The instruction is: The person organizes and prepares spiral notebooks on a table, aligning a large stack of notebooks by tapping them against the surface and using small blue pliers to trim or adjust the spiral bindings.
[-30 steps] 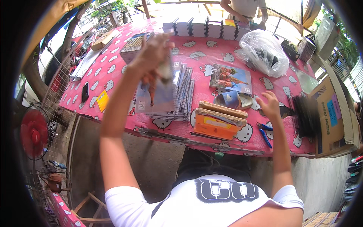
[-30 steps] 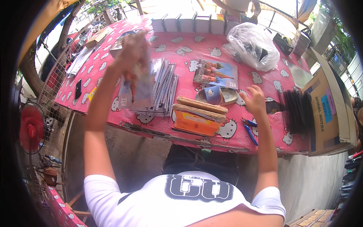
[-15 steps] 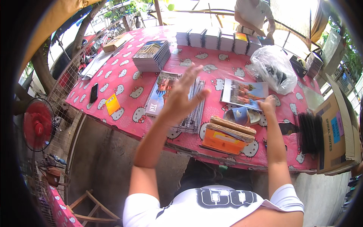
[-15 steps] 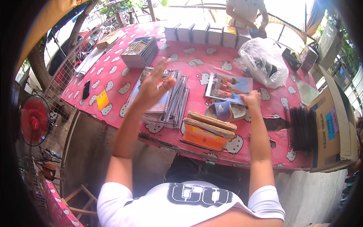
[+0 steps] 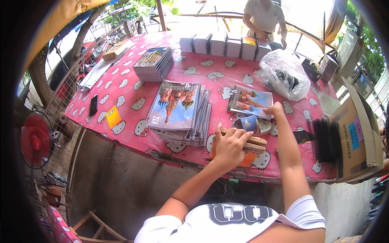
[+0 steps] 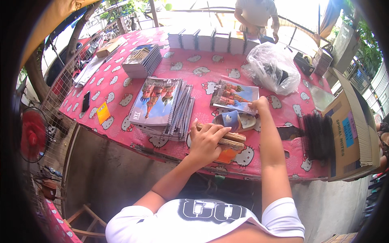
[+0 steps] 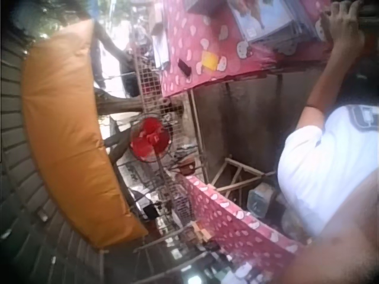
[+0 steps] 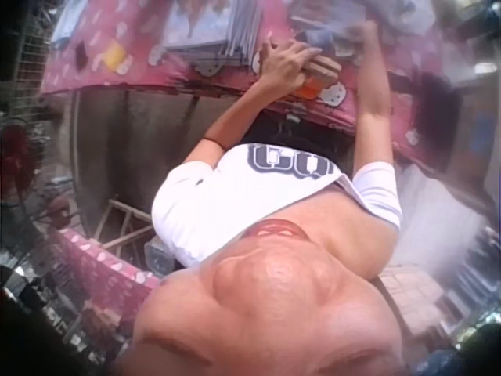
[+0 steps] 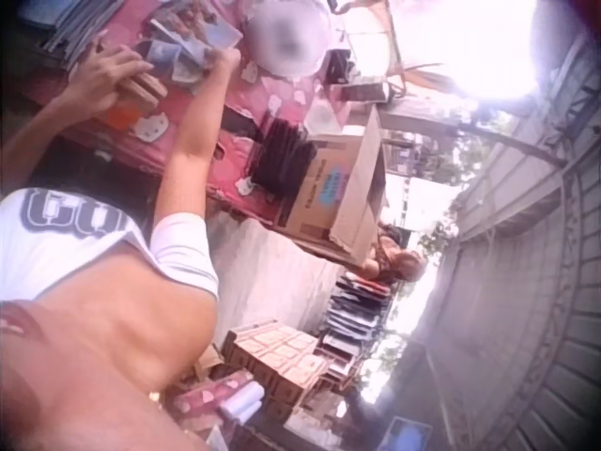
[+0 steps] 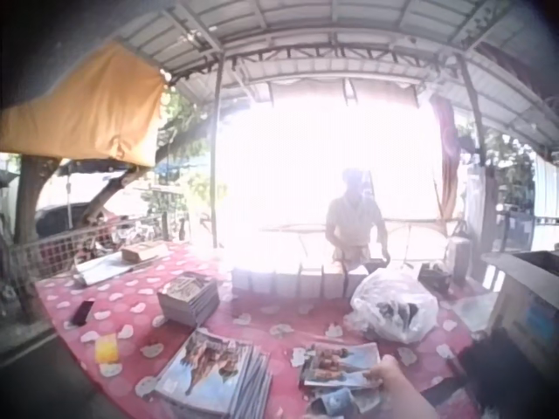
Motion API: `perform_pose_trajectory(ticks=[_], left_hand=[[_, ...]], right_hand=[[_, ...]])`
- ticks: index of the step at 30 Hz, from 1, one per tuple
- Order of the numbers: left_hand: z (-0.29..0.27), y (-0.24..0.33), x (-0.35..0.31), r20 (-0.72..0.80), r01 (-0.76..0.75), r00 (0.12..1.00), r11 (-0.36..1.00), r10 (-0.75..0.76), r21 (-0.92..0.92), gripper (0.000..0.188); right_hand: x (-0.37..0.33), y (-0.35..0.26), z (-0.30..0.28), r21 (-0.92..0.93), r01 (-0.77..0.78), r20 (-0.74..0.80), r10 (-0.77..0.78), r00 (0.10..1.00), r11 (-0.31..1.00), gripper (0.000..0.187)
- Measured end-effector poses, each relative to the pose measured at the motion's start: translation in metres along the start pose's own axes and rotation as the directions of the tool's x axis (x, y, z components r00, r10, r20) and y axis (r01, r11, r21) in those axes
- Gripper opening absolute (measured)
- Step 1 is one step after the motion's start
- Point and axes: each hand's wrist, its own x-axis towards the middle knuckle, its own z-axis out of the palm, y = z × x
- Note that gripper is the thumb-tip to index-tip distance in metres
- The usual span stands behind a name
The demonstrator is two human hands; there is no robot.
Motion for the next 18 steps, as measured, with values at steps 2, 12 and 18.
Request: perform_pose_trajectory(ticks=[2,12,18], left_hand=[[0.000,-0.003,-0.001,-0.014,-0.004,1.000,1.000,0.003,-0.027,0.056],[-0.030,-0.022,0.036,-0.364,0.028,0.830,0.684,-0.422,-0.729,0.073],[-0.066,-0.012,0.031,-0.291,-0.150,0.953,0.704,-0.085,-0.694,0.014]], right_hand=[[-0.007,0.005,-0.006,-0.071,0.080,-0.097,-0.087,0.991,0.994,0.071],[-0.188,0.048,-0.079,0.083,0.790,-0.662,-0.558,0.500,0.608,0.036],[-0.223,0.109,-0.010,0.704,0.635,-0.428,-0.524,0.736,0.318,0.028]])
